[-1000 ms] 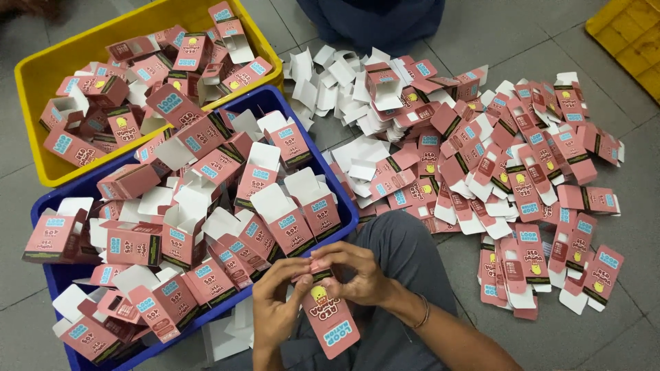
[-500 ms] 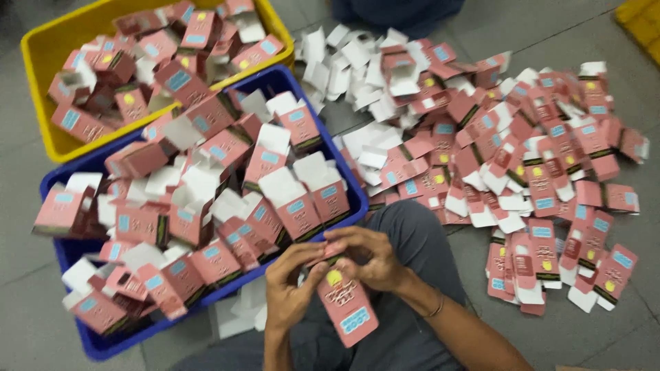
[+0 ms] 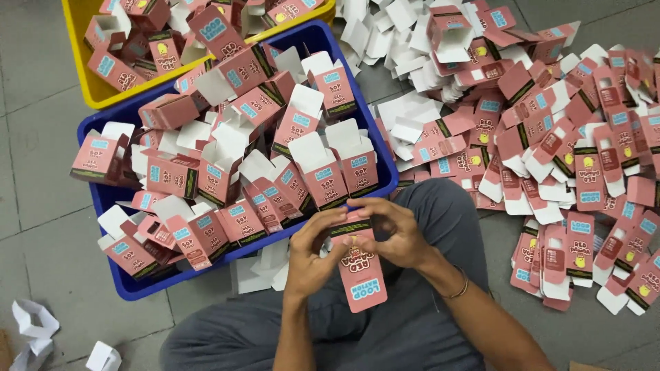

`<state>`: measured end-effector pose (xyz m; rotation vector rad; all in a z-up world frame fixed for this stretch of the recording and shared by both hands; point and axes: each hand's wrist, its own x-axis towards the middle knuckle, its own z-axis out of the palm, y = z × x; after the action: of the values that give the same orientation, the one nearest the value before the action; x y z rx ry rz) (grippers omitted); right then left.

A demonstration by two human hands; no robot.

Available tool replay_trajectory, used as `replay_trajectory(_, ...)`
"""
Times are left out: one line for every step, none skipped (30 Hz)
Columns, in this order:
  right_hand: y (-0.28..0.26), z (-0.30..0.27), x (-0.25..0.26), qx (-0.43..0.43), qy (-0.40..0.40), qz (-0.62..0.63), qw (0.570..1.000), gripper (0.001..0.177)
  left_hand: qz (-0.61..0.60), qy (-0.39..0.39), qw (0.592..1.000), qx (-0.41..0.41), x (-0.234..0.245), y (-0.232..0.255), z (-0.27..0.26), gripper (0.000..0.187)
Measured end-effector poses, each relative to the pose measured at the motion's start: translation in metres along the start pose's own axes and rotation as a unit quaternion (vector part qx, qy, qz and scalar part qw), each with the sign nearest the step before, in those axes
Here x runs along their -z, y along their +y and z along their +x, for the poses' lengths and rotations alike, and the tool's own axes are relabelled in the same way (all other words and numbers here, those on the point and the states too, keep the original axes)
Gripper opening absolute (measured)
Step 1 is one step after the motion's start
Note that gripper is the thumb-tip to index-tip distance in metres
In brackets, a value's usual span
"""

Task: Folding flat cardboard templates into small product boxes and placing them in a bin.

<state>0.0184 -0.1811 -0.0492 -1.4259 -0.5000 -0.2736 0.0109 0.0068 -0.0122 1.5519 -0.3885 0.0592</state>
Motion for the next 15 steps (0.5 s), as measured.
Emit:
replay_trajectory(0.000, 0.000, 0.001, -0.009, 0.007, 0.008, 1.000, 0.040, -0.004, -0.006, 1.000, -0.002, 0.000, -0.003, -0.001, 0.032)
replay_trajectory(-0.001, -0.001, 0.002, -0.018, 0.014, 0.016, 1.000, 0.037, -0.007, -0.012, 1.000, -0.004, 0.001, -0.006, -0.001, 0.032)
replay_trajectory(0.000, -0.002, 0.003, -0.019, 0.014, 0.016, 1.000, 0.037, -0.008, -0.012, 1.000, -0.003, 0.000, -0.008, -0.001, 0.032)
replay_trajectory(0.000, -0.003, 0.003, -0.024, 0.023, 0.019, 0.999, 0.034, -0.024, -0.013, 1.000, 0.002, -0.001, -0.010, -0.001, 0.033)
replay_trajectory(0.001, -0.005, 0.004, -0.031, 0.033, 0.022, 0.999, 0.031, -0.040, -0.014, 0.999, 0.008, -0.002, -0.012, -0.002, 0.034)
replay_trajectory(-0.001, -0.005, 0.005, -0.033, 0.033, 0.022, 0.999, 0.031, -0.040, -0.013, 0.999, 0.010, -0.002, -0.014, -0.004, 0.034)
replay_trajectory(-0.001, -0.004, 0.006, -0.029, 0.029, 0.016, 0.999, 0.029, -0.049, -0.013, 0.999, 0.003, -0.003, -0.017, -0.004, 0.033)
replay_trajectory(-0.002, -0.004, 0.008, -0.025, 0.025, 0.011, 0.999, 0.027, -0.057, -0.014, 0.998, -0.003, -0.004, -0.019, -0.005, 0.033)
replay_trajectory(-0.004, -0.003, 0.007, -0.027, 0.025, 0.011, 0.999, 0.027, -0.057, -0.013, 0.998, -0.002, -0.004, -0.020, -0.006, 0.033)
replay_trajectory(-0.005, -0.003, 0.007, -0.024, 0.025, 0.014, 0.999, 0.026, -0.058, -0.010, 0.998, -0.013, -0.005, -0.021, -0.006, 0.033)
replay_trajectory(-0.006, -0.001, 0.007, -0.019, 0.025, 0.016, 0.999, 0.025, -0.059, -0.008, 0.998, -0.027, -0.005, -0.022, -0.005, 0.034)
replay_trajectory(-0.005, -0.003, 0.006, -0.019, 0.024, 0.016, 0.999, 0.025, -0.059, -0.007, 0.998, -0.027, -0.004, -0.025, -0.006, 0.034)
replay_trajectory(-0.004, -0.004, 0.007, -0.008, 0.019, 0.015, 1.000, 0.022, -0.057, -0.004, 0.998, -0.037, -0.005, -0.028, -0.007, 0.034)
replay_trajectory(-0.002, -0.005, 0.008, 0.003, 0.014, 0.014, 1.000, 0.018, -0.055, 0.000, 0.997, -0.046, -0.005, -0.032, -0.009, 0.034)
replay_trajectory(-0.004, -0.007, 0.009, 0.002, 0.010, 0.014, 1.000, 0.018, -0.056, 0.004, 0.997, -0.046, -0.007, -0.033, -0.010, 0.034)
